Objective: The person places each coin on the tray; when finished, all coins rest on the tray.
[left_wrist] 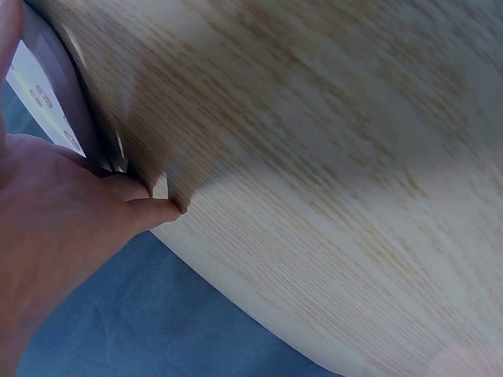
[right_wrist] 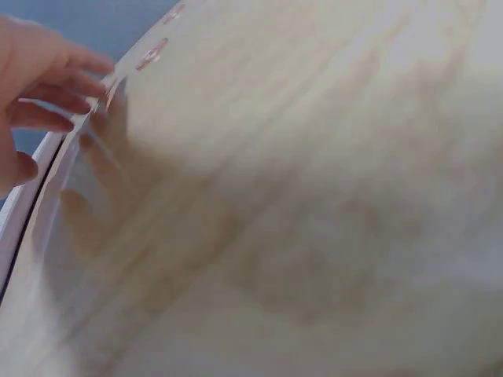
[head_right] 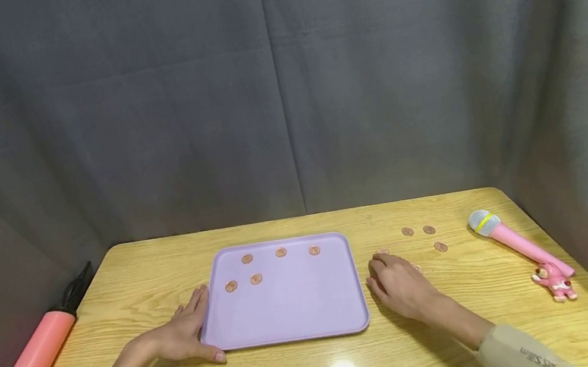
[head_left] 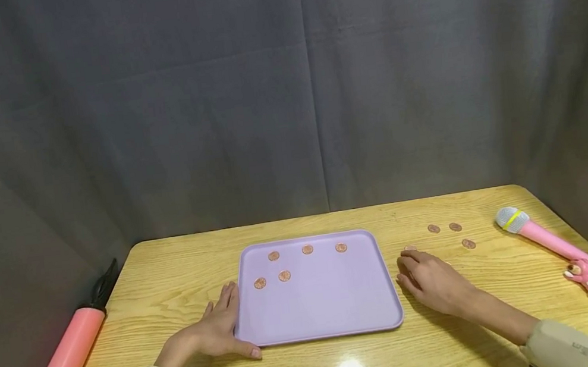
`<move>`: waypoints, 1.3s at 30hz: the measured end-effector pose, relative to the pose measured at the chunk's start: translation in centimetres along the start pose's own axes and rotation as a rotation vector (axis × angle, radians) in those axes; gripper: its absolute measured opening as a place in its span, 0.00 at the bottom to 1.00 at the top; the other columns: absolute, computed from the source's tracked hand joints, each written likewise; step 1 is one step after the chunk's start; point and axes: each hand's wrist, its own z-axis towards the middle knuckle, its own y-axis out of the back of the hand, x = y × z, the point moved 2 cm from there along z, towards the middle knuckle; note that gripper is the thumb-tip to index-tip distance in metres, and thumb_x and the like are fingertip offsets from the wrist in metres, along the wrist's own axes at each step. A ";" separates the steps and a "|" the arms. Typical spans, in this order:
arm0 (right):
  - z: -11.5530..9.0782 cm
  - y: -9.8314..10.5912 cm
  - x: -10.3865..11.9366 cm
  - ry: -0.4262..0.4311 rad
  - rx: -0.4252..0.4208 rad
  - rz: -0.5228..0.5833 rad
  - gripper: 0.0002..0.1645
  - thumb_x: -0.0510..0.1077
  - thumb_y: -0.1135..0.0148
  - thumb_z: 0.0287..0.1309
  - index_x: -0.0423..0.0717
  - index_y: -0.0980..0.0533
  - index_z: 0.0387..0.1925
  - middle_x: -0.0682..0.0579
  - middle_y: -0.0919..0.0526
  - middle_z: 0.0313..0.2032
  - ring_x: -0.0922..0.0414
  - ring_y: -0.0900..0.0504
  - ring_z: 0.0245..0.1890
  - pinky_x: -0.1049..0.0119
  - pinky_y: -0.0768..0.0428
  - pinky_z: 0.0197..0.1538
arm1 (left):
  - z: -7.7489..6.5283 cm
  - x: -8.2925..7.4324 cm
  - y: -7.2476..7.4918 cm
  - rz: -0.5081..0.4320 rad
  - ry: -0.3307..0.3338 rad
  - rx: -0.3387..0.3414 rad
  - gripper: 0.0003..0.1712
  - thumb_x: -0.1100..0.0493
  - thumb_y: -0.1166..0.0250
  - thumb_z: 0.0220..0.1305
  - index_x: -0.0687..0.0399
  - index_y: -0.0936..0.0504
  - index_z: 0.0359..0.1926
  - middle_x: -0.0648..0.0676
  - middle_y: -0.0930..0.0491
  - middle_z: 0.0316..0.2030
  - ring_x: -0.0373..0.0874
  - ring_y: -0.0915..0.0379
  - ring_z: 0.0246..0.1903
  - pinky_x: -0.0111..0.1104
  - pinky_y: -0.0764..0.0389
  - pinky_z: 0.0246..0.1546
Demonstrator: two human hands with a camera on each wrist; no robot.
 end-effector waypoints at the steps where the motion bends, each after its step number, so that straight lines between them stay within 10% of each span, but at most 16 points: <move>1: 0.3 0.1 0.0 0.015 -0.009 0.026 0.14 0.39 0.38 0.61 0.32 0.21 0.43 0.35 0.20 0.47 0.40 0.20 0.50 0.47 0.20 0.50 | 0.0 0.0 0.0 0.001 0.000 -0.002 0.80 0.36 0.24 0.44 0.78 0.69 0.71 0.76 0.71 0.71 0.67 0.77 0.72 0.64 0.66 0.66; 12: 3.0 0.3 -3.6 -0.040 -0.062 0.095 0.05 0.35 0.26 0.49 0.41 0.16 0.29 0.49 0.17 0.26 0.56 0.23 0.25 0.66 0.24 0.27 | 0.1 0.1 -0.1 0.007 0.017 0.010 0.80 0.35 0.24 0.43 0.78 0.69 0.71 0.76 0.71 0.72 0.66 0.76 0.72 0.63 0.66 0.67; 25: 3.9 0.8 -4.9 -0.196 0.054 0.164 0.13 0.40 0.25 0.49 0.41 0.24 0.27 0.52 0.23 0.24 0.58 0.26 0.25 0.64 0.25 0.27 | 0.0 0.1 -0.1 0.004 0.016 0.008 0.80 0.35 0.24 0.43 0.78 0.69 0.71 0.76 0.71 0.72 0.66 0.77 0.72 0.63 0.66 0.67; 39: 8.6 0.5 0.1 -0.282 -0.063 0.398 0.07 0.35 0.29 0.52 0.40 0.20 0.24 0.54 0.18 0.20 0.63 0.23 0.20 0.68 0.26 0.24 | 0.2 0.3 -0.1 -0.010 0.013 0.000 0.80 0.35 0.24 0.43 0.78 0.69 0.71 0.76 0.71 0.72 0.66 0.77 0.72 0.64 0.67 0.67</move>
